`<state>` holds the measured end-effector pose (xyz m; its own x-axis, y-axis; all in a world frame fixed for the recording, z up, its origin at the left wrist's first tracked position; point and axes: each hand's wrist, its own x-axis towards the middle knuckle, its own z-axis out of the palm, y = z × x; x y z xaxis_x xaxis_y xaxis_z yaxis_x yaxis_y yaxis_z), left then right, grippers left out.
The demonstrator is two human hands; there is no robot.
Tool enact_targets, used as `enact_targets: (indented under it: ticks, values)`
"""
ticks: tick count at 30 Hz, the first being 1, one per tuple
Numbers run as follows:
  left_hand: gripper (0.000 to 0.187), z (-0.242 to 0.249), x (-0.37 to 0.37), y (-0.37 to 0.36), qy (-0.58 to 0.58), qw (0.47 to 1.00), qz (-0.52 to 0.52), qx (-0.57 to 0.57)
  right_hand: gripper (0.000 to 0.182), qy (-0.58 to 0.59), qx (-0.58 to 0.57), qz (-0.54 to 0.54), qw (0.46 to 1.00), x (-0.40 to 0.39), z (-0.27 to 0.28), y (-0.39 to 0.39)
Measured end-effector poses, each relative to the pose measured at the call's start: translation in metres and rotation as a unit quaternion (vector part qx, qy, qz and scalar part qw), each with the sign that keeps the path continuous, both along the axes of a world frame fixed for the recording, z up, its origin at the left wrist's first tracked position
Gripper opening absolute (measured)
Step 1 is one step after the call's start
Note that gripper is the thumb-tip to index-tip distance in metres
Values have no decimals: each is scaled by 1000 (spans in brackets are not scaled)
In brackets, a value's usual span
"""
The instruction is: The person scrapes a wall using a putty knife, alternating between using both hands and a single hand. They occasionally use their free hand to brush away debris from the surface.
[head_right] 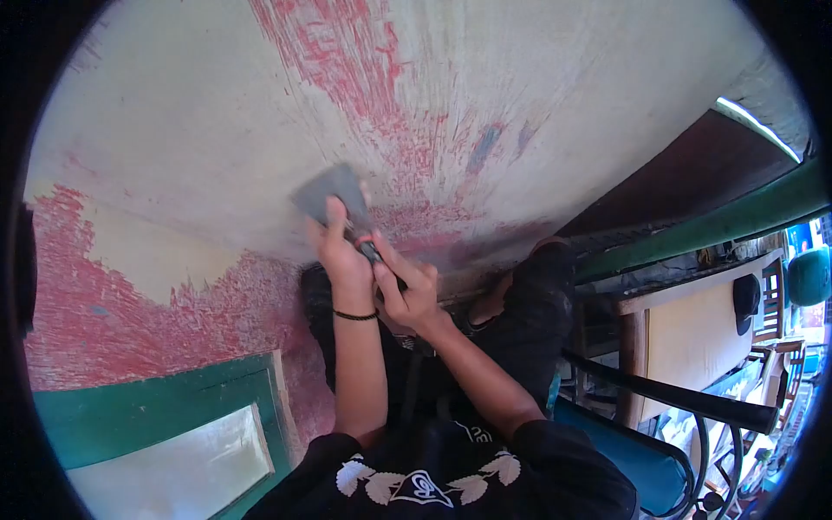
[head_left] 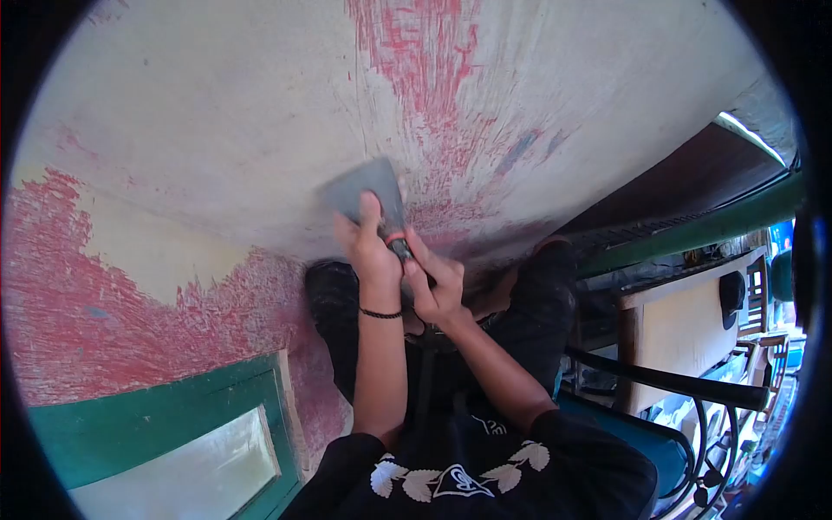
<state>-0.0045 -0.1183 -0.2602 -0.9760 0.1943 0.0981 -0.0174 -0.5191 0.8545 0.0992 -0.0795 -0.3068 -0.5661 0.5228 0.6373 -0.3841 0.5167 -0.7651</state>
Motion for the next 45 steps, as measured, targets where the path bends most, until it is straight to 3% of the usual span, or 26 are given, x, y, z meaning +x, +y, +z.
enact_targets:
  ticks: [3,5,10,13,17,20,23,25,28,31,35,40,43,45]
  values:
    - [42,56,-1,4,44,997,-19,54,44,-26,-30,31,999,-3,41,4]
    - [41,63,0,5,47,997,-26,47,44,-20,-46,34,998,-4,46,3]
    - [39,-24,10,-9,-18,998,-51,-12,43,-42,-62,4,997,14,-19,-16]
    - [38,-46,21,-5,-50,998,-22,0,43,-44,-65,-7,997,19,-46,-19]
    - [38,-4,5,-5,14,999,-15,-29,44,-26,-70,11,997,13,12,-12]
    - [39,62,4,2,30,998,-39,35,43,-43,-94,41,994,7,59,-3]
    - [39,85,5,3,46,997,-25,52,44,-35,-119,52,991,4,72,-6]
    - [40,65,7,-3,16,999,-40,26,44,-22,-139,46,989,7,62,-15]
    - [39,-2,13,-9,-21,999,-33,-19,45,-30,-105,-4,994,12,-12,-26]
    - [37,-38,18,-10,-62,996,-71,9,45,-49,-109,-10,993,20,-36,-27]
    - [36,-9,4,-6,-28,999,-21,-26,44,-32,-80,-3,996,8,6,-16]
    - [39,86,-1,2,47,996,-57,40,45,-28,-102,41,994,-2,81,-6]
    - [40,92,0,-1,54,996,-74,17,44,-5,-110,22,994,-2,69,-16]
    - [41,60,5,-7,18,997,-77,4,44,-14,-132,18,991,2,43,-24]
